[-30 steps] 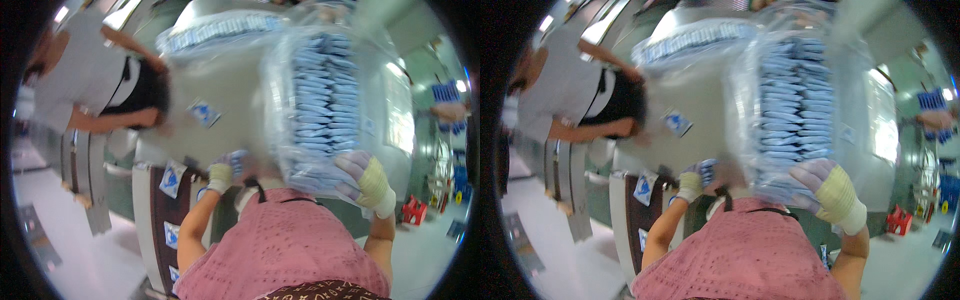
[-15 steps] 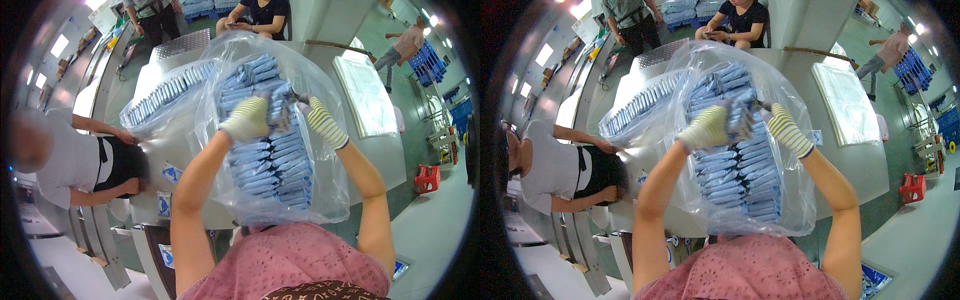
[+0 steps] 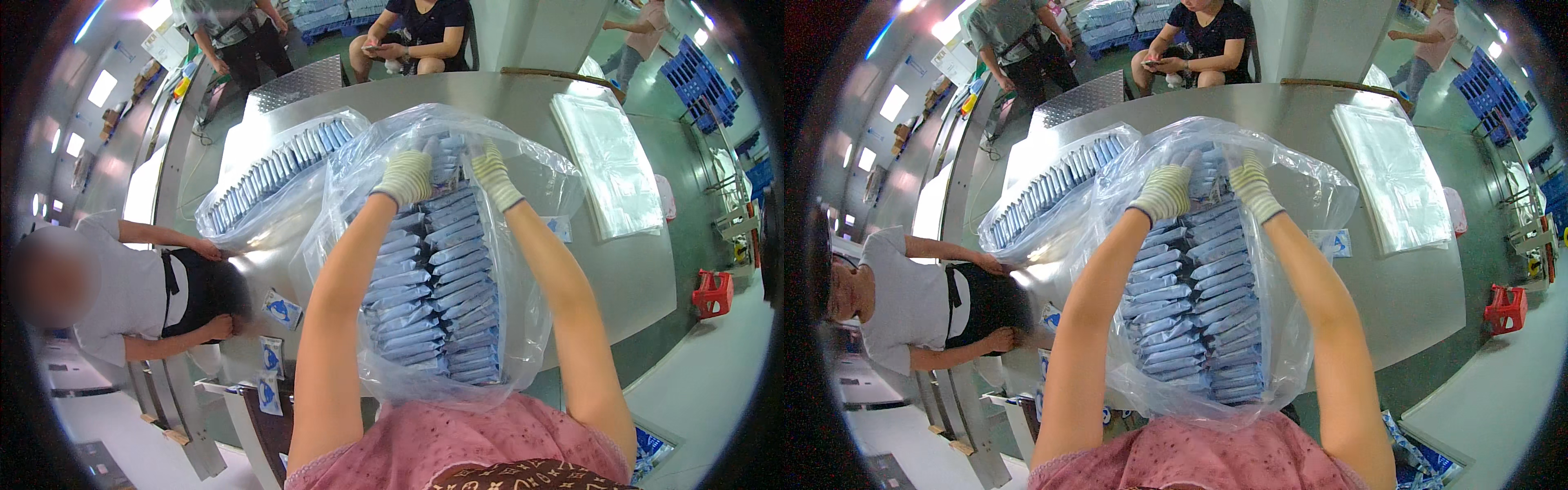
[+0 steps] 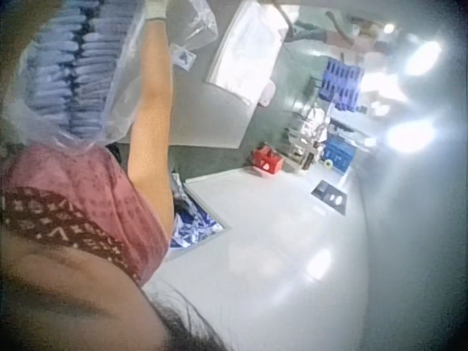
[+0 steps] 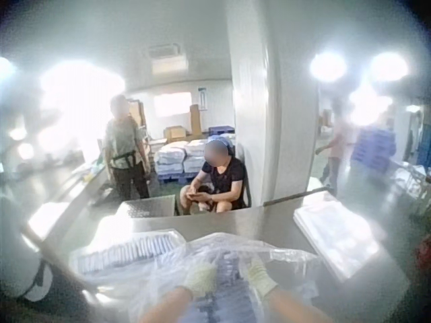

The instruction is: The person picks up packets from a large clear plastic bag on a stainless steel table and arranges them into small stacks on the same table.

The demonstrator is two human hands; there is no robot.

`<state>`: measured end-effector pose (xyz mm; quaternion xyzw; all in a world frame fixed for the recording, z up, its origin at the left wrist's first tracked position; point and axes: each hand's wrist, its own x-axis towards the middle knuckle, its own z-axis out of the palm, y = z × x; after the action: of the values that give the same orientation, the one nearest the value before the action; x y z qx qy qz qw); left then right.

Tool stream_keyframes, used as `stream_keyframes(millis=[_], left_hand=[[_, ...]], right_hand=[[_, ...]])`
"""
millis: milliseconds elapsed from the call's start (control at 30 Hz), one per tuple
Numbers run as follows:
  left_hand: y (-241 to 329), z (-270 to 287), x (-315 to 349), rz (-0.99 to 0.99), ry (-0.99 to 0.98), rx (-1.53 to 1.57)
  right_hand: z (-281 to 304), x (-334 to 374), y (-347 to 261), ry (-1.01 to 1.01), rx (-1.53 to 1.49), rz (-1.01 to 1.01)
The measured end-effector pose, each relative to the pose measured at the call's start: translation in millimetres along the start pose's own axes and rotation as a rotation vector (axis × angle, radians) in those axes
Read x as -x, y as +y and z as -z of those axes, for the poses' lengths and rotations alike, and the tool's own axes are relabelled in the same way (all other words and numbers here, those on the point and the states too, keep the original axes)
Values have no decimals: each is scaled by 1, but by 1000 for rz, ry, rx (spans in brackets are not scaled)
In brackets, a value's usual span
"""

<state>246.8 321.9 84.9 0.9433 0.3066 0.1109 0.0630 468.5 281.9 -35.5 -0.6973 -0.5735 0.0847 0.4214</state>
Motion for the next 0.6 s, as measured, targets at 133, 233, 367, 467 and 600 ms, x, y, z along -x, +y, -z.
stream_keyframes(millis=[133, 233, 367, 467, 600], left_hand=[[-11, -16, 4, 266, -35, 757], [-24, -50, 27, 375, 92, 806], [10, -67, 9, 566, 183, 479], [2, -59, 25, 474, 243, 474], [38, -12, 89, 374, 168, 524]], right_hand=[[-15, -12, 9, 19, -106, -162], [-8, -9, -56, -181, -419, -182], [25, -21, -84, -433, 358, 68], [21, 8, -117, -29, 603, 779], [25, 10, -110, -572, 828, 337]])
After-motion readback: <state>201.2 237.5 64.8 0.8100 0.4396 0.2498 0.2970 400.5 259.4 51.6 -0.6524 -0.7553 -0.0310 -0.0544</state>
